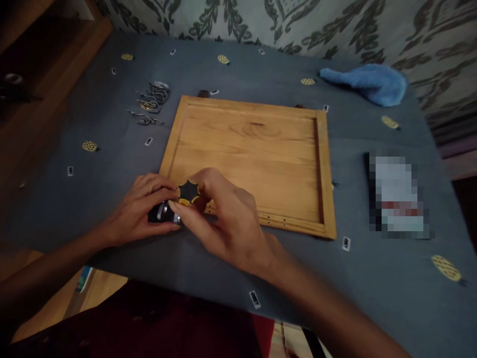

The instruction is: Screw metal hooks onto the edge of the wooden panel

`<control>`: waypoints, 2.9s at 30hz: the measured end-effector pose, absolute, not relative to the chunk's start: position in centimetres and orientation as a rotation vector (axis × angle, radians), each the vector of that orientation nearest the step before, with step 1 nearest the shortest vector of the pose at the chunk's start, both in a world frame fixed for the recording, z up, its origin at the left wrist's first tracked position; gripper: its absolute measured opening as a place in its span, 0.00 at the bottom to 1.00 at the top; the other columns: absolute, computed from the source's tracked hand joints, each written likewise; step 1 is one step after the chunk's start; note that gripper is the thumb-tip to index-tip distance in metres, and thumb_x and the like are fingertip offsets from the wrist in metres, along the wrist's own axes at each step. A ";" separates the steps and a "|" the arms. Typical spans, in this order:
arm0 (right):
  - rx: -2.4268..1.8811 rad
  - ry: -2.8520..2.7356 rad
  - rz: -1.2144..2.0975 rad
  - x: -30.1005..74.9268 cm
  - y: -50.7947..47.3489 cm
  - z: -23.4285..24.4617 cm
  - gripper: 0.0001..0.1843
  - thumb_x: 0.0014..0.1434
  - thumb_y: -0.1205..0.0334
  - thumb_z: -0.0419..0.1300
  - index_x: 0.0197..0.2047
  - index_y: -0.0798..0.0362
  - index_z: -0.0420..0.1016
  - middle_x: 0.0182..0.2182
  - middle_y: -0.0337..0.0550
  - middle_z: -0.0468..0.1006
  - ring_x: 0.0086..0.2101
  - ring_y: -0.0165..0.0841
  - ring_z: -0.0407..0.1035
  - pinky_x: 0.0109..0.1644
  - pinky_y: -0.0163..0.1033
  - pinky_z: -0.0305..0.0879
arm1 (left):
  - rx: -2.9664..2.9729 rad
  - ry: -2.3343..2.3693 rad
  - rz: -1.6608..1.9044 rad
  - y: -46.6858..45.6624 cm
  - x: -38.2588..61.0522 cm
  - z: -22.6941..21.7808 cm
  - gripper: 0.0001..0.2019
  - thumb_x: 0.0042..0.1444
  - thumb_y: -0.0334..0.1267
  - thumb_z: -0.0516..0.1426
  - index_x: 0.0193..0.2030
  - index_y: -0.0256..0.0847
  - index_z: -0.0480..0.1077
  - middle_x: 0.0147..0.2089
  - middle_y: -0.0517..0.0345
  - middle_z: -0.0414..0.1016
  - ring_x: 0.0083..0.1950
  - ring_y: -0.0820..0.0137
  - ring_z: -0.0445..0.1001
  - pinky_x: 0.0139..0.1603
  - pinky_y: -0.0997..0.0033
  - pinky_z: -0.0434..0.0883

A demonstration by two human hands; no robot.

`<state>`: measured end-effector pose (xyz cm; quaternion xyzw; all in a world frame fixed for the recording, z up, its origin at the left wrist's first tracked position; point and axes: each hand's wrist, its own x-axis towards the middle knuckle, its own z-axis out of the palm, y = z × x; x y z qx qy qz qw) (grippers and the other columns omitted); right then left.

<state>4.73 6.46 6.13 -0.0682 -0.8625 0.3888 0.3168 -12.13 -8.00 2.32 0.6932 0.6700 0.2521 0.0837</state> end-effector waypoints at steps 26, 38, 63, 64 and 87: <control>-0.008 -2.260 0.831 3.3 6.3 6.0 0.14 0.67 0.57 0.57 0.31 0.51 0.62 0.26 0.34 0.69 0.26 0.26 0.64 0.28 0.33 0.58 | 2.039 2.029 0.865 -8.6 -12.5 4.4 0.22 0.59 0.56 0.57 0.54 0.47 0.66 0.48 0.54 0.73 0.50 0.61 0.71 0.48 0.57 0.69; -0.007 -2.188 0.875 3.4 6.4 5.3 0.13 0.67 0.59 0.57 0.31 0.51 0.62 0.25 0.33 0.69 0.26 0.26 0.65 0.29 0.32 0.58 | 2.006 1.886 1.318 -5.6 -10.0 9.8 0.09 0.58 0.37 0.62 0.46 0.47 0.73 0.36 0.58 0.73 0.38 0.70 0.71 0.31 0.69 0.71; 0.254 -2.638 0.447 7.0 7.3 1.0 0.16 0.68 0.63 0.52 0.55 0.54 0.73 0.58 0.52 0.73 0.60 0.41 0.64 0.65 0.56 0.59 | 1.907 1.944 1.495 -5.6 -10.1 10.0 0.15 0.54 0.29 0.64 0.47 0.49 0.73 0.38 0.64 0.74 0.39 0.73 0.74 0.33 0.69 0.72; 0.254 -2.658 0.445 7.0 7.2 1.0 0.16 0.69 0.63 0.51 0.55 0.54 0.73 0.59 0.52 0.73 0.60 0.41 0.64 0.65 0.57 0.59 | 1.910 1.945 1.488 -5.6 -10.1 10.1 0.16 0.54 0.28 0.64 0.48 0.49 0.73 0.38 0.64 0.74 0.38 0.73 0.74 0.33 0.69 0.72; 0.245 -2.725 0.422 6.8 7.1 0.4 0.16 0.69 0.68 0.52 0.56 0.51 0.72 0.59 0.47 0.72 0.60 0.41 0.64 0.65 0.58 0.57 | 1.928 1.956 1.462 -5.7 -10.2 9.9 0.16 0.56 0.30 0.63 0.49 0.53 0.72 0.40 0.62 0.75 0.38 0.70 0.74 0.33 0.65 0.71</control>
